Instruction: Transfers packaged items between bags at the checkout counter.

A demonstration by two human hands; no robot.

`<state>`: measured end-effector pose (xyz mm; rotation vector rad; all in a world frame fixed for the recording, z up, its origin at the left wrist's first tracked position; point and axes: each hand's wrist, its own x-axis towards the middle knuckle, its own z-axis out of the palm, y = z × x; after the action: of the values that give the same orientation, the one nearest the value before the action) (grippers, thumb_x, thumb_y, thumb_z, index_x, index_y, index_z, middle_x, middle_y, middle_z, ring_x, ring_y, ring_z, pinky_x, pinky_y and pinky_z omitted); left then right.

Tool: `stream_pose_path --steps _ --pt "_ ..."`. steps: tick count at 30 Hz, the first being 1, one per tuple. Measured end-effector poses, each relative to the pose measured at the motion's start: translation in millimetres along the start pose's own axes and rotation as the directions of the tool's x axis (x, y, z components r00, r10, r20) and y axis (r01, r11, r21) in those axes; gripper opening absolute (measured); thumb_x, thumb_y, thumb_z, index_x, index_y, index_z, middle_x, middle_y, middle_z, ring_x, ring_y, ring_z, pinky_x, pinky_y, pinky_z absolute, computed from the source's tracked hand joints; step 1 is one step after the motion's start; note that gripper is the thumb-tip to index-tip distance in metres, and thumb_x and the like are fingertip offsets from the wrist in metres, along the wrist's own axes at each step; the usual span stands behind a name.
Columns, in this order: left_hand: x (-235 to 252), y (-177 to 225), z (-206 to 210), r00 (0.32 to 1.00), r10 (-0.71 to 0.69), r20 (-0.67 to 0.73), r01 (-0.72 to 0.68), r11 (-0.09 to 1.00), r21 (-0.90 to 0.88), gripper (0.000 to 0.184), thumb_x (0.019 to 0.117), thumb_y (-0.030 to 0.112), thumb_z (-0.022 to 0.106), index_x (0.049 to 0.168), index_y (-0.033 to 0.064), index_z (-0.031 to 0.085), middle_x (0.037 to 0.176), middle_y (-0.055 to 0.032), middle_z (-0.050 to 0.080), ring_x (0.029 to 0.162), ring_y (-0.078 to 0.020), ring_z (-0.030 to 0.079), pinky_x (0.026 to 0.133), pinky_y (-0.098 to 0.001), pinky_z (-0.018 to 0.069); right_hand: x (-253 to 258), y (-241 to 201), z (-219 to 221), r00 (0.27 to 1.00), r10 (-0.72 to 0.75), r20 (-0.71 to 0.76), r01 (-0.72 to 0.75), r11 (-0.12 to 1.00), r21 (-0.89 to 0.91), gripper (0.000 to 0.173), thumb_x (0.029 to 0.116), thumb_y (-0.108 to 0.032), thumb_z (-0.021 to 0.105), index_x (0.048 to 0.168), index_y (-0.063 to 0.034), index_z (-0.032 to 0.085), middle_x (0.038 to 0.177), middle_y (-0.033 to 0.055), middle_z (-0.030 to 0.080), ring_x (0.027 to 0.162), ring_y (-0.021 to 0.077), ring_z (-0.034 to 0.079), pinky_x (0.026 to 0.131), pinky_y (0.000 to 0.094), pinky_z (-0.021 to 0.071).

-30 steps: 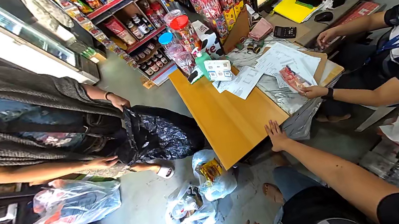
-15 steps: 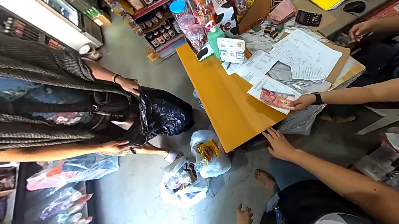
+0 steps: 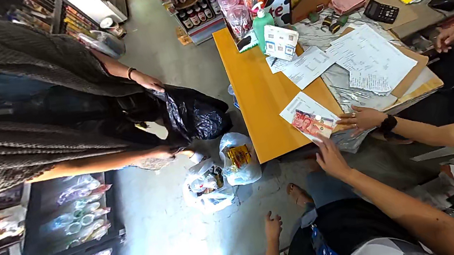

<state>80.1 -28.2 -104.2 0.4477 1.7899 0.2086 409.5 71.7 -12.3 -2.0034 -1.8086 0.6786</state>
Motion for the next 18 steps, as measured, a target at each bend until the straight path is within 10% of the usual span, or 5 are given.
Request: stream_pose_path --steps 8,18 --pt "-7 -15 -4 0.998 -0.051 -0.037 0.049 0.998 -0.05 0.055 0.1095 0.016 0.048 0.159 0.0032 0.026 0.133 -0.0283 0.061 0.112 -0.037 0.066 0.091 -0.05 0.0538 65 51 -18 0.99 0.139 0.033 -0.127 0.964 -0.232 0.078 0.1046 -0.053 0.044 0.159 0.0004 0.03 0.169 0.0243 0.014 0.158 0.0416 0.008 0.124 0.064 0.0033" --pt "-14 -26 -6 0.993 -0.091 -0.075 0.08 0.987 -0.141 0.055 0.1093 0.017 0.049 0.159 0.0044 0.028 0.132 -0.0269 0.062 0.112 -0.0359 0.066 0.091 -0.0496 0.0539 111 -30 17 0.963 0.116 0.242 -0.049 0.962 -0.268 0.089 0.1029 -0.063 0.041 0.163 0.0 0.018 0.17 0.0238 0.01 0.157 0.0438 0.007 0.123 0.0668 -0.0018"
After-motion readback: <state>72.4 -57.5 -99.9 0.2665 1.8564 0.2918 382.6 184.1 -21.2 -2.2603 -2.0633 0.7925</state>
